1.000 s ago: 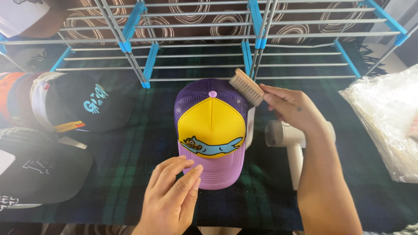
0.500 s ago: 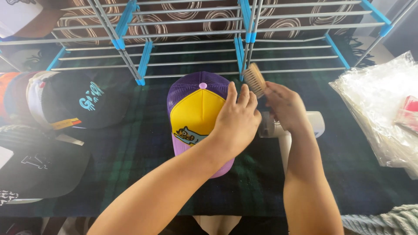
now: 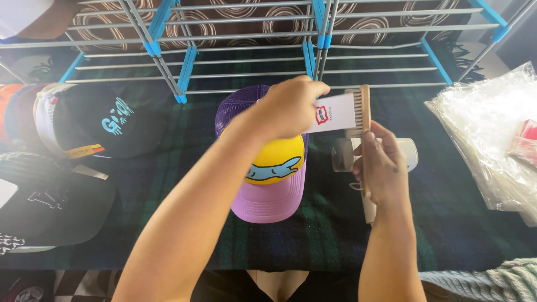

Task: The person places a white and brown cap on a metal rack, then picks up a purple and yellow cap. They brush the cap with a wooden brush and then use a hair dryer to dry it.

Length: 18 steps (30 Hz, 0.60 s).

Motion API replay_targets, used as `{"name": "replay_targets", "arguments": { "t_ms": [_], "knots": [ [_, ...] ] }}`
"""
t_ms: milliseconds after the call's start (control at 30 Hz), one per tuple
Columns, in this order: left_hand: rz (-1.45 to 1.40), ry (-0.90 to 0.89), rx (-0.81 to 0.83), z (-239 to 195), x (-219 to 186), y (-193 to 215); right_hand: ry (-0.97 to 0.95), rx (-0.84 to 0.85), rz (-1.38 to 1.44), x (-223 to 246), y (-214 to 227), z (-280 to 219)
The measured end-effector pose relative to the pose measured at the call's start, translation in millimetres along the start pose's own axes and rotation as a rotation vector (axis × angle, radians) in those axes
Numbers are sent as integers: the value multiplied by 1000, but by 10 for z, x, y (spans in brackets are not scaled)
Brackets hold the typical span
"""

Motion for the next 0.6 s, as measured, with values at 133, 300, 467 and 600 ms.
{"name": "replay_targets", "arguments": {
  "t_ms": [133, 300, 467, 600],
  "knots": [
    [-597, 129, 88, -217, 171, 267, 29, 12, 265, -217, -222, -113],
    [-657, 186, 98, -244, 287, 447, 79, 16, 309, -233, -566, -376],
    [-659, 250, 120, -284, 417, 496, -154, -20, 91, -952, -484, -479],
    [-688, 254, 101, -266, 457, 458, -133, -86, 56, -673, -363, -461]
  ]
}}
Point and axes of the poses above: each hand's wrist, its own z-axis towards the middle knuckle, its own y-axis out of the back of the hand, x = y × z, the point moved 9 cm from there along z, towards the middle knuckle, and after that the axes turned 1 degree about z, right-handed, at the moved point
